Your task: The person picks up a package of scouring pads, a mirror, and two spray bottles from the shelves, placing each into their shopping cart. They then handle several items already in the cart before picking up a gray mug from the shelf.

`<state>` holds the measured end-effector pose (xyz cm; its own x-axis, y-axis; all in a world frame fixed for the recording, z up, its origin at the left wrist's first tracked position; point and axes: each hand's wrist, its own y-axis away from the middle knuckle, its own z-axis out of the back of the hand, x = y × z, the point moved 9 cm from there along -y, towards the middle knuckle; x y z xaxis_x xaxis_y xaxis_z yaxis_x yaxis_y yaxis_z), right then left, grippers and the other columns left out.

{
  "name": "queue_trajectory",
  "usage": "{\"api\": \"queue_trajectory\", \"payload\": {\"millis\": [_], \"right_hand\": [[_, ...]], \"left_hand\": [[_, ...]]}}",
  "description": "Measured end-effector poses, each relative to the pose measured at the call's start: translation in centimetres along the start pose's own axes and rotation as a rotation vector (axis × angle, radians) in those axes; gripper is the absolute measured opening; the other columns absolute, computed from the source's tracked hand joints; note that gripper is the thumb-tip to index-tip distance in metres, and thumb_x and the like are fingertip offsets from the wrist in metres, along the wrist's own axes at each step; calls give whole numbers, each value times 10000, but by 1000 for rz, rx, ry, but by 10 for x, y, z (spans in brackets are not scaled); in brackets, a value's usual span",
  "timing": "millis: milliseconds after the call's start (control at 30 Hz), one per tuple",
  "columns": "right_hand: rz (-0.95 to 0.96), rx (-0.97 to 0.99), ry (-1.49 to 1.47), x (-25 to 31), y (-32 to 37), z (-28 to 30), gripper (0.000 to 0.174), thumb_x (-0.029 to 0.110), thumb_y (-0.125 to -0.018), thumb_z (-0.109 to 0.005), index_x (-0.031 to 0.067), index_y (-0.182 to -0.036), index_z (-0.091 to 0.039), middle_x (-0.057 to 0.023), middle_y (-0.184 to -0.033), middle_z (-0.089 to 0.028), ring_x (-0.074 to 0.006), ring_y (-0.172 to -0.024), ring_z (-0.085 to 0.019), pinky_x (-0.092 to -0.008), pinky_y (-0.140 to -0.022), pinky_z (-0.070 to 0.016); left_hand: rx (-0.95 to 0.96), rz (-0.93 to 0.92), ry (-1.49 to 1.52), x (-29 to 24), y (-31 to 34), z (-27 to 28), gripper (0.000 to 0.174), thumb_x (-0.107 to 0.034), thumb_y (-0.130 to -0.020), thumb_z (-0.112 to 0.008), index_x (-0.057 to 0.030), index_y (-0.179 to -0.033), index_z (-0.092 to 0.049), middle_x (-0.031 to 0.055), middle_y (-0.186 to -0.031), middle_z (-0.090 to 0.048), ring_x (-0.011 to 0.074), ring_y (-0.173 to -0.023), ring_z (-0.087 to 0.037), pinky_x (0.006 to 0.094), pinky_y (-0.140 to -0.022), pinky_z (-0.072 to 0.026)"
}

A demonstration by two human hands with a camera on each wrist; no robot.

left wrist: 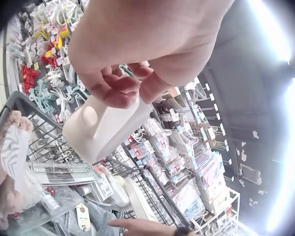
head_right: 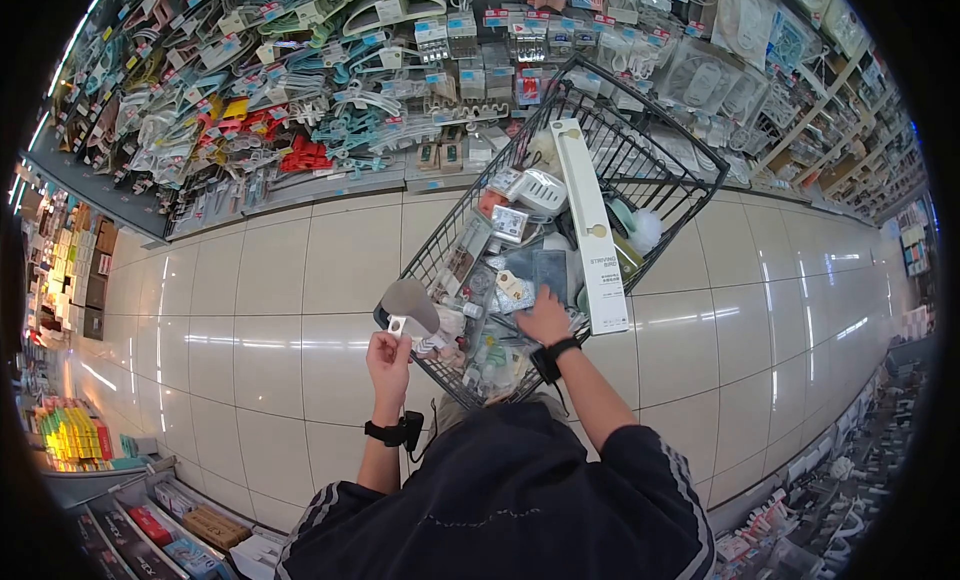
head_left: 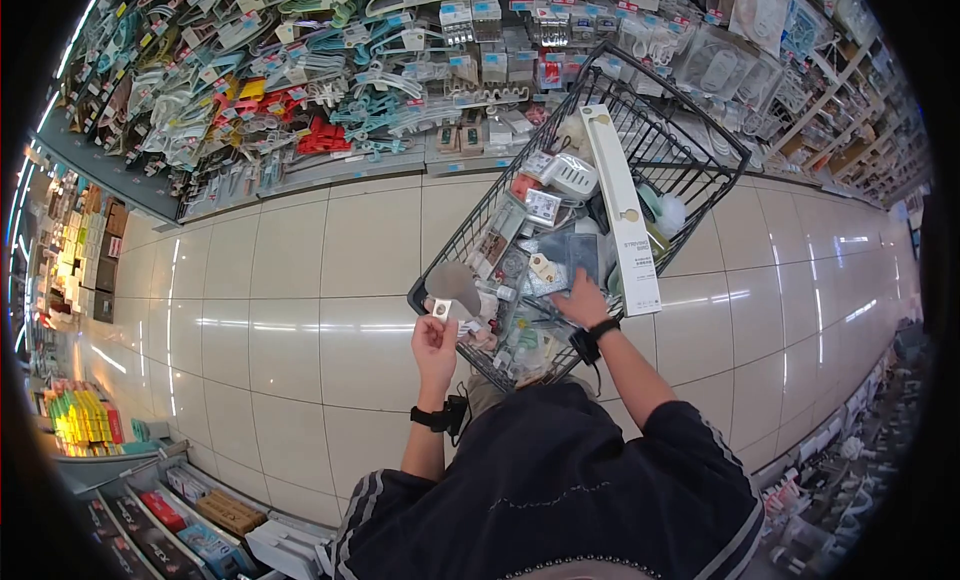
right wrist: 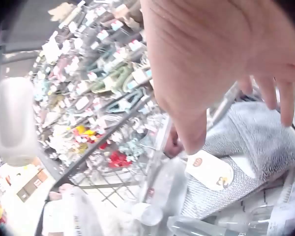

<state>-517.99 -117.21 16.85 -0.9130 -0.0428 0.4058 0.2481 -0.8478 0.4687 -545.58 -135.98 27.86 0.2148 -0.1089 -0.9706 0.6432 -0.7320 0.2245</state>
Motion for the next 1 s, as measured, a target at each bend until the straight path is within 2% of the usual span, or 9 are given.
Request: {"api": "queue_trajectory", "payload": {"millis": [100, 167, 233, 300, 500, 533, 733, 833, 1000], "right_hand": [[-225, -67, -43, -16, -42, -24, 980, 377, -702, -756, -4, -1408, -192, -261, -1410, -340, -433, -1245, -417, -558, -981, -380], [-375, -98, 29, -40, -63, -41, 1067, 372, -697, -771, 28, -1454, -103, -245, -1491, -222, -431, -1329, -321, -552, -1006, -362], [-487, -73, 78, -54, -71, -49, 1082, 372, -694, -774, 30, -1472, -103, -251, -1515, -160, -413, -1370, -252, -495, -1107, -252], [-285, -294, 119, -47, -82, -49, 1013, 330, -727, -760, 84, -1483, -131, -230, -1523, -146, -429, -1349, -279, -560, -1080, -264], [-245, -173, 189, -25, -83, -30, 813, 199, -834, -629, 125, -1489, -152, -176, -1541, -135, -452, -1318, -317, -585, -974, -393], [-231, -261, 295, -37, -93, -44, 772, 148, -848, -593, 130, -1487, -160, -181, -1535, -155, -457, -1281, -375, -561, -929, -447], [-230, -381, 189, -54, -113, -39, 648, 58, -806, -592, 68, -1382, -294, -185, -1430, -352, -426, -1113, -547, -474, -861, -513], [-145, -464, 99, -47, -99, -19, 592, 21, -761, -615, 38, -1291, -351, -195, -1333, -432, -411, -1033, -579, -453, -825, -519], [-76, -496, -29, -17, -48, 8, 533, -21, -771, -535, -9, -1288, -406, -226, -1234, -520, -407, -1063, -548, -461, -865, -470]], "left_hand": [[-36, -1, -28, 9, 3, 5, 252, -28, -864, -661, -92, -799, -425, -34, -709, -457, 40, -591, -464, 189, -515, -381], [-54, -23, -136, 14, 6, 11, 241, -34, -851, -678, -91, -783, -454, -69, -669, -419, 11, -586, -391, 181, -507, -312], [-62, 15, -159, 17, 10, 16, 239, -44, -843, -690, -93, -780, -465, -69, -666, -416, 14, -584, -391, 183, -508, -314], [-63, 33, -179, 20, 22, 30, 238, -48, -841, -694, -93, -782, -467, -66, -665, -416, 15, -581, -390, 185, -503, -311], [-118, 64, -178, 25, 32, 52, 254, -47, -840, -691, -104, -767, -454, -76, -637, -424, 6, -533, -361, 182, -472, -274], [-127, 85, -167, 24, 34, 54, 253, -46, -841, -690, -103, -767, -455, -79, -629, -423, 3, -528, -358, 179, -470, -270], [-142, 82, -134, 27, 17, 58, 234, -29, -835, -687, -90, -789, -466, -81, -612, -445, -11, -519, -367, 174, -463, -257], [-91, 31, -136, 27, 10, 50, 227, -30, -831, -692, -85, -795, -474, -72, -616, -461, -6, -516, -384, 178, -457, -267], [-33, 28, -81, 38, -2, 25, 174, -70, -836, -697, -77, -830, -523, -65, -622, -483, 8, -512, -415, 191, -445, -290]]}}
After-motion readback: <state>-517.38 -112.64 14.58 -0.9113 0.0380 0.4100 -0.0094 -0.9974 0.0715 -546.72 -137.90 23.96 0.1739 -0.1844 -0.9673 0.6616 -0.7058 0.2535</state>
